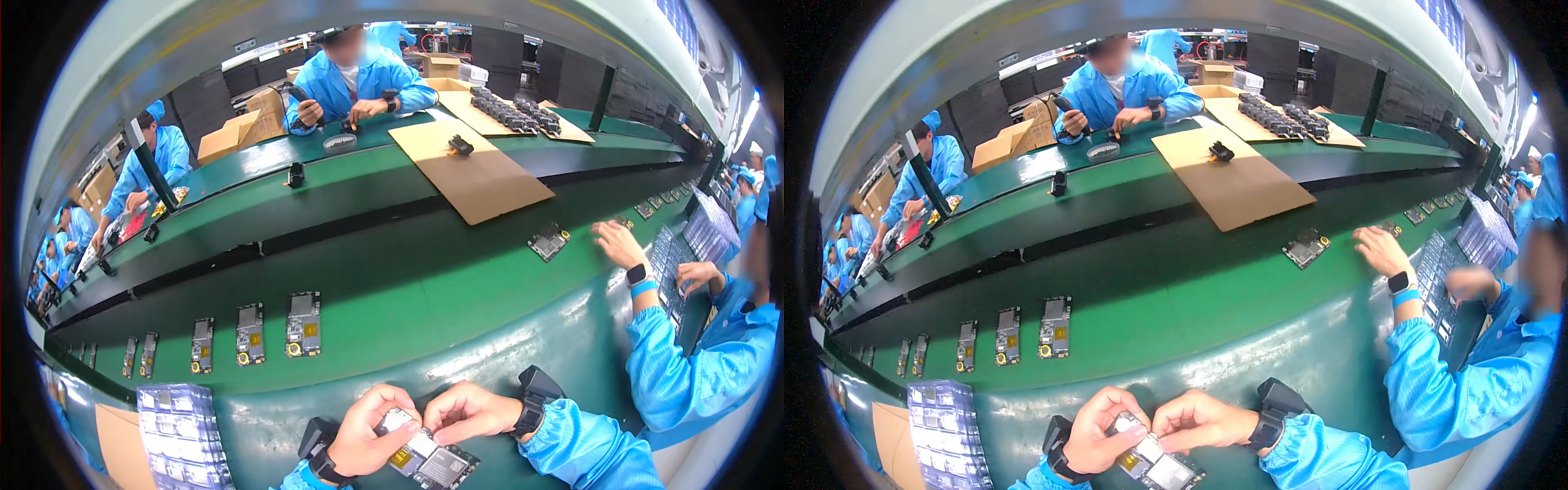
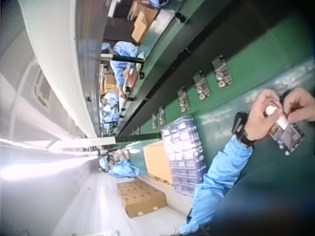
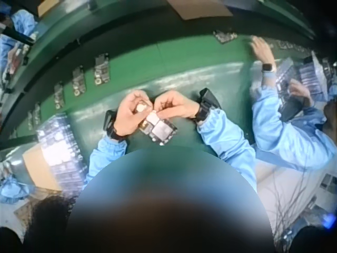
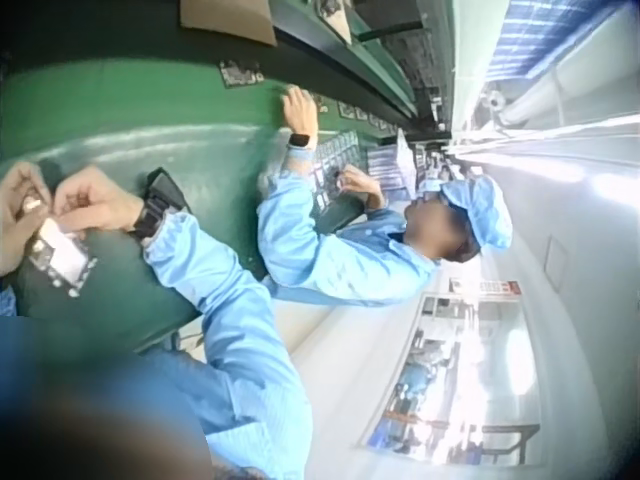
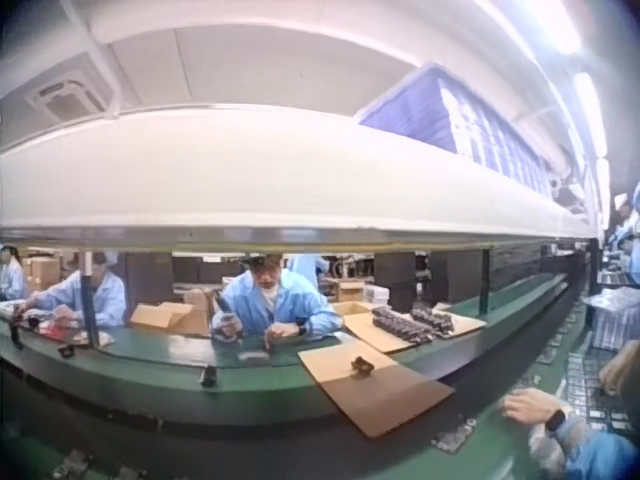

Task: The worker is assembling small components onto a circuit board on a factory production line.

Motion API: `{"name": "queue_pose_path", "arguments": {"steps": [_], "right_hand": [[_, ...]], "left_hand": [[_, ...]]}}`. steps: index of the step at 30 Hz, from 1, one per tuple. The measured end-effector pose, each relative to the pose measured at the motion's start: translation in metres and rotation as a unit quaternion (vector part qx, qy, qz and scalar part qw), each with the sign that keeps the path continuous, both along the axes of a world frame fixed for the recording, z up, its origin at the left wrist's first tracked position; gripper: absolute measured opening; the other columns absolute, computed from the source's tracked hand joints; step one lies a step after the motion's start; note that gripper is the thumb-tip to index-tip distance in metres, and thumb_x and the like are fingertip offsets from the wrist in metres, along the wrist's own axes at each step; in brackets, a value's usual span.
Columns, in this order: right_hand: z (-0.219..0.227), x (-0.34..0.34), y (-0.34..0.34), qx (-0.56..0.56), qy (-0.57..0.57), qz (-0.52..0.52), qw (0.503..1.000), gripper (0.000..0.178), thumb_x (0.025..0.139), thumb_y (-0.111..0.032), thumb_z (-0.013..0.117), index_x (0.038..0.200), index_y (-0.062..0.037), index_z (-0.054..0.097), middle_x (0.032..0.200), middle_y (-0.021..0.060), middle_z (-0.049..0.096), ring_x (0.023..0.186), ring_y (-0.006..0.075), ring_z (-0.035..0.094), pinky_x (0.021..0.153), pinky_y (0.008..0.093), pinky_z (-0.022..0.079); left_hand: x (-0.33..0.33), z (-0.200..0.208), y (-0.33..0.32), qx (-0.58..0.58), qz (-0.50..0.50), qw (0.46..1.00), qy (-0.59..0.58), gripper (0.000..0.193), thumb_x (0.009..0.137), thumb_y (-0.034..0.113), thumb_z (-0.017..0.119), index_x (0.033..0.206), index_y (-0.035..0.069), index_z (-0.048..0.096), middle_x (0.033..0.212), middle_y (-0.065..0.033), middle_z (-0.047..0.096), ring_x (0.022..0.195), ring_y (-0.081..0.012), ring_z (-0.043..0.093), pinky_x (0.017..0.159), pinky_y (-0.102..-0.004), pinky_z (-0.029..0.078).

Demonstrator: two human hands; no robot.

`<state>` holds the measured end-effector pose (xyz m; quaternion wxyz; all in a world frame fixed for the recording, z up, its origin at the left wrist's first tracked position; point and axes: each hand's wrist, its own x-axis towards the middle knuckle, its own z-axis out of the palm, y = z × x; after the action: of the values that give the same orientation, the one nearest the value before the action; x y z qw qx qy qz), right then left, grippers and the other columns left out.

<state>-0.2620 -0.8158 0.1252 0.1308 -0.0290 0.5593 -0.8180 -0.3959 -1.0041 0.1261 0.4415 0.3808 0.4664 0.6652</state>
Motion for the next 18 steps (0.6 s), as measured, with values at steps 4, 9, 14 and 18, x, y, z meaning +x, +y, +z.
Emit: {"name": "queue_pose_path", "arguments": {"steps": [4, 9, 14, 18], "right_hand": [[-0.009, -0.005, -0.004, 0.086, -0.039, 0.008, 0.995, 0.020, 0.094, -0.017, 0.070, 0.081, -0.0037, 0.064, 0.069, -0.0050, 0.058, 0.063, 0.0018, 0.052, 0.055, 0.0217, 0.041], [0.015, -0.019, -0.017, 0.110, -0.122, -0.129, 0.978, 0.016, 0.095, -0.014, 0.067, 0.082, -0.0043, 0.067, 0.060, -0.0033, 0.057, 0.052, 0.0045, 0.050, 0.048, 0.0231, 0.039], [-0.012, -0.039, -0.011, -0.071, -0.072, -0.366, 0.925, 0.022, 0.100, -0.018, 0.060, 0.109, 0.0025, 0.064, 0.080, 0.0064, 0.066, 0.062, 0.0123, 0.061, 0.057, 0.0251, 0.051], [-0.015, -0.044, -0.008, -0.102, -0.064, -0.274, 0.954, 0.040, 0.104, -0.013, 0.053, 0.137, 0.0074, 0.048, 0.126, 0.0201, 0.062, 0.101, 0.0230, 0.068, 0.092, 0.0342, 0.057]], "left_hand": [[-0.003, -0.009, 0.000, -0.043, 0.003, 0.994, 0.096, 0.044, 0.089, -0.004, 0.068, 0.126, 0.002, 0.044, 0.097, -0.0080, 0.066, 0.089, -0.0097, 0.061, 0.078, -0.0247, 0.048], [-0.014, -0.026, -0.003, -0.081, 0.170, 0.976, 0.108, 0.046, 0.109, 0.027, 0.036, 0.146, 0.001, 0.030, 0.115, -0.0108, 0.061, 0.105, -0.0138, 0.058, 0.086, -0.0293, 0.050], [-0.019, -0.033, 0.005, -0.014, 0.357, 0.918, 0.171, 0.043, 0.109, 0.024, 0.034, 0.144, 0.000, 0.033, 0.135, -0.0181, 0.045, 0.124, -0.0241, 0.049, 0.103, -0.0409, 0.048], [-0.026, -0.042, -0.002, -0.013, 0.351, 0.915, 0.198, 0.038, 0.108, 0.019, 0.038, 0.140, -0.001, 0.038, 0.131, -0.0186, 0.050, 0.123, -0.0253, 0.051, 0.104, -0.0411, 0.046]]}}
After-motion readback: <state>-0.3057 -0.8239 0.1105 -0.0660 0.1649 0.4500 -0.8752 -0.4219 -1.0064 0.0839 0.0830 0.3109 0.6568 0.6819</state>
